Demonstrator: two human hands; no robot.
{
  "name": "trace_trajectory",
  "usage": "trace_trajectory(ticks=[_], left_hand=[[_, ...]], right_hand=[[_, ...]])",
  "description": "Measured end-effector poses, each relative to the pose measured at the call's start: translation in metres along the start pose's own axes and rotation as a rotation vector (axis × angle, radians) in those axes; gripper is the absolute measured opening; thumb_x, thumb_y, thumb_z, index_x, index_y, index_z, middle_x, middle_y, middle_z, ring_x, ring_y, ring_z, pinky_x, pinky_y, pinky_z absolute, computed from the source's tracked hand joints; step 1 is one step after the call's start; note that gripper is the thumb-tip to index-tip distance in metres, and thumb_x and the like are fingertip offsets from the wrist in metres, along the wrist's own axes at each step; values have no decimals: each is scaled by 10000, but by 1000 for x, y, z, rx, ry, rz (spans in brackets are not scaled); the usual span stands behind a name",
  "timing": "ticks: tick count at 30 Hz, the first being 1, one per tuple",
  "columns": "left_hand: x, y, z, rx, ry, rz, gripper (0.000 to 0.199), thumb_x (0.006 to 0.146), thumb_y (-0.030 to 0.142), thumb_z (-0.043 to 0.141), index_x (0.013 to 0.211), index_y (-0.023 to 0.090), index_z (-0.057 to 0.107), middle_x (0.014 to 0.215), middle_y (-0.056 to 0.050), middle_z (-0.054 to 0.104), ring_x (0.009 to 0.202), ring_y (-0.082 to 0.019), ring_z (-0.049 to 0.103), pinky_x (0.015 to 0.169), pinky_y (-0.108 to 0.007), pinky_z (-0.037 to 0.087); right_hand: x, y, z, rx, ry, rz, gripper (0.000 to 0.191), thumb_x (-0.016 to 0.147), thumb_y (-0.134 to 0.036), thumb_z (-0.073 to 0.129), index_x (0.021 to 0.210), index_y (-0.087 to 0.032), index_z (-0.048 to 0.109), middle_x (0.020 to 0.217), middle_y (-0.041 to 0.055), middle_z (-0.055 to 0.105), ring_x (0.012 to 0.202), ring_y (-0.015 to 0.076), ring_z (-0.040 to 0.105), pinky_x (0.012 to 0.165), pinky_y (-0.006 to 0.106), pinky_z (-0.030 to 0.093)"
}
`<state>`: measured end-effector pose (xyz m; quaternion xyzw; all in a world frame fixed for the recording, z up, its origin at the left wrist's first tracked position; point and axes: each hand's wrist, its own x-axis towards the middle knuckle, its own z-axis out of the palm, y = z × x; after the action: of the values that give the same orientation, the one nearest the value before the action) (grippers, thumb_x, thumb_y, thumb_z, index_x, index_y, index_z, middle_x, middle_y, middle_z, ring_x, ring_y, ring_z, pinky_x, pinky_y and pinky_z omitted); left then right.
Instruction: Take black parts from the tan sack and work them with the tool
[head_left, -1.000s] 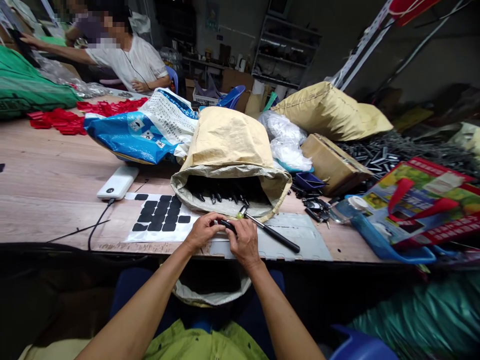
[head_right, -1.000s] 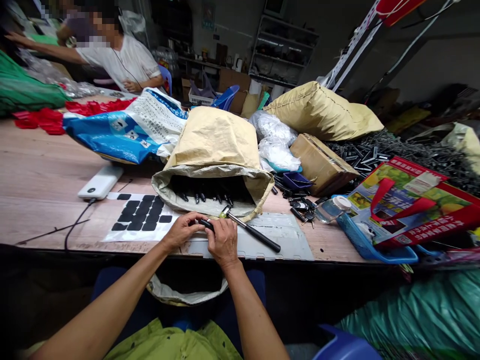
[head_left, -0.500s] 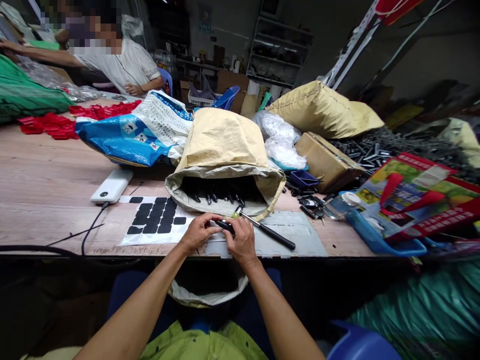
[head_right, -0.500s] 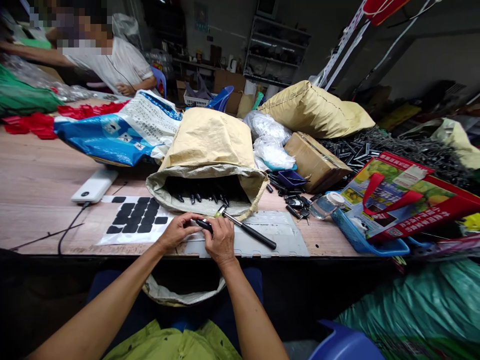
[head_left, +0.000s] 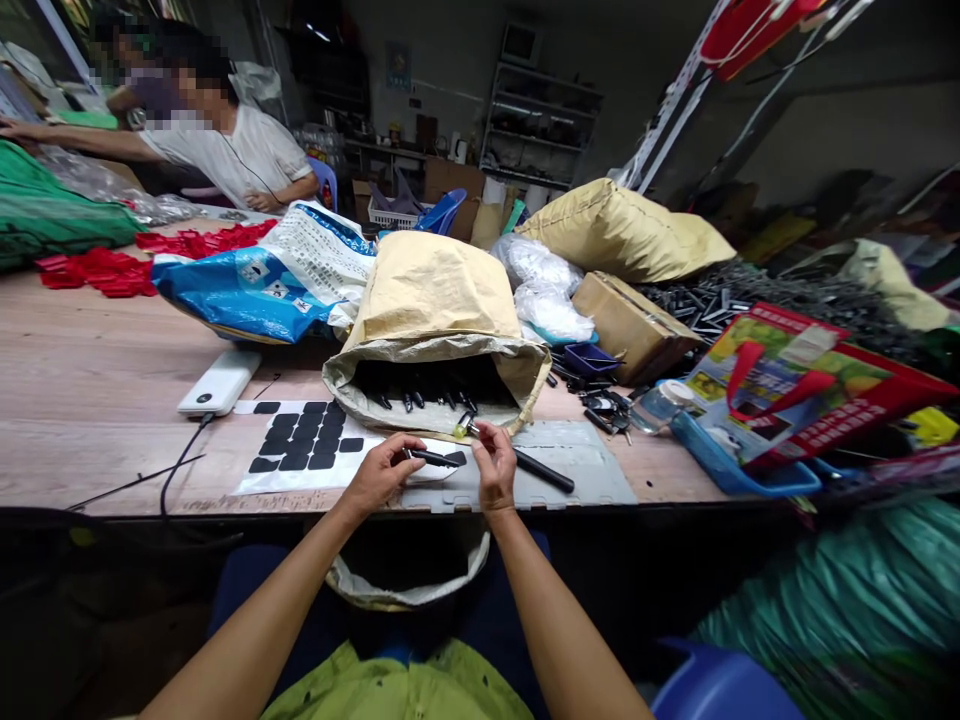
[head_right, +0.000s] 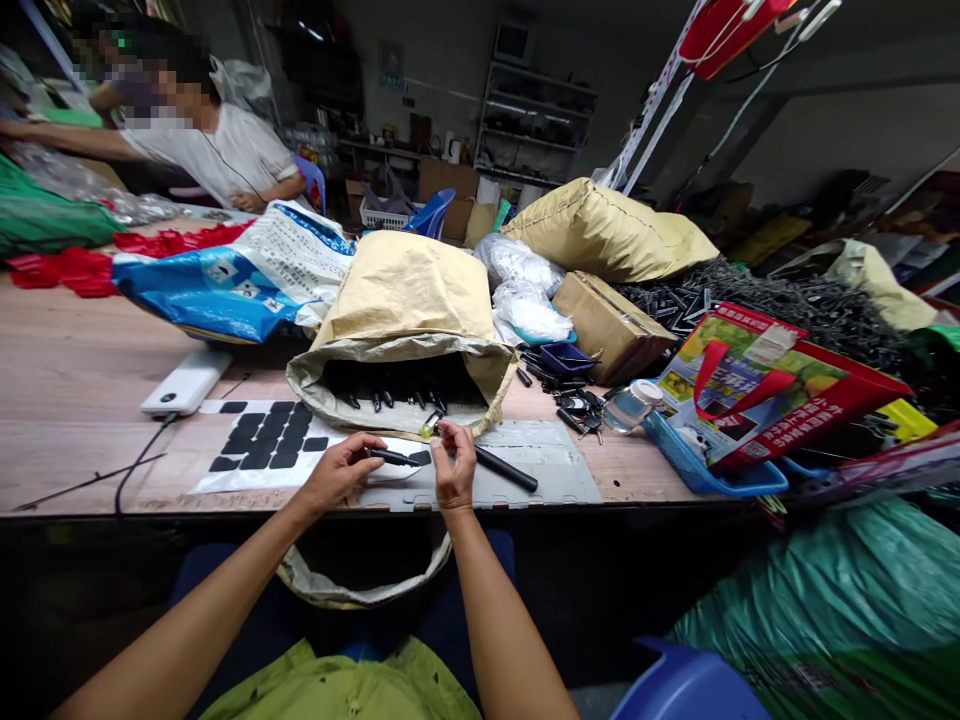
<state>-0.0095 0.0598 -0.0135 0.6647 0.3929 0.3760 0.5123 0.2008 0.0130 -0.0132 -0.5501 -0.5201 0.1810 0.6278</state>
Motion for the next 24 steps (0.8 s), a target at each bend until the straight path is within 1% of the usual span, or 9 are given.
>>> trace_trajectory(ticks=[4,6,8,10,12,15,17,19,24], left_hand=[[-28,-1,4,-82,-34,-98,304,845,368,693,1089,191,654,759,17,598,661,-130,531,630,-245,435],[-38,0,8,-117,-31,-114,300,842,355,697,1090,193,650,792,9,610,697,-138,559,666,-255,471],[-43,2,11,-146,-17,-117,294,836,349,701,1079,192,649,836,-1,623,737,-147,583,710,-271,498],[-44,3,12,-165,10,-124,301,830,354,701,1076,190,645,832,1,622,735,-148,586,712,-276,501],[-42,4,13,-163,39,-131,316,825,362,701,1082,186,641,797,12,610,707,-140,572,683,-263,481],[-39,4,13,-162,73,-129,323,816,366,700,1073,180,641,815,13,614,684,-126,552,655,-249,455],[-38,3,12,-160,82,-124,313,814,363,694,1061,178,642,848,7,625,684,-123,550,654,-248,454],[-38,2,12,-140,78,-106,286,830,355,673,1052,179,642,870,-2,637,708,-131,563,665,-250,460],[-37,-1,12,21,105,-7,162,855,289,626,983,194,654,871,-7,649,791,-158,597,725,-261,469]], right_hand=[[0,0,4,-19,-55,-11,264,899,-344,551,1069,-180,668,1003,67,588,896,190,578,806,315,494],[0,-3,4,-16,-53,-8,254,901,-330,546,1064,-177,667,987,62,586,874,181,579,792,309,495],[0,-6,3,-14,-88,-17,239,896,-315,547,1047,-176,668,944,49,585,836,172,577,764,302,490],[-1,-11,2,-20,-192,-56,209,886,-304,557,1004,-182,678,875,30,581,787,165,568,725,293,474],[-3,-17,1,-46,-353,-124,183,876,-304,571,963,-190,687,824,18,582,752,160,558,697,288,454],[-7,-23,2,-151,-562,-256,184,839,-330,635,964,-207,688,839,19,607,784,173,561,732,304,452],[-9,-23,5,-262,-615,-322,212,819,-338,673,993,-218,682,881,26,623,840,189,565,782,318,457],[-10,-21,8,-372,-624,-374,216,827,-338,687,1011,-225,678,910,31,627,869,195,559,804,321,452],[-12,-14,14,-537,-664,-486,171,879,-326,678,1020,-229,680,914,32,625,859,193,530,785,319,422]])
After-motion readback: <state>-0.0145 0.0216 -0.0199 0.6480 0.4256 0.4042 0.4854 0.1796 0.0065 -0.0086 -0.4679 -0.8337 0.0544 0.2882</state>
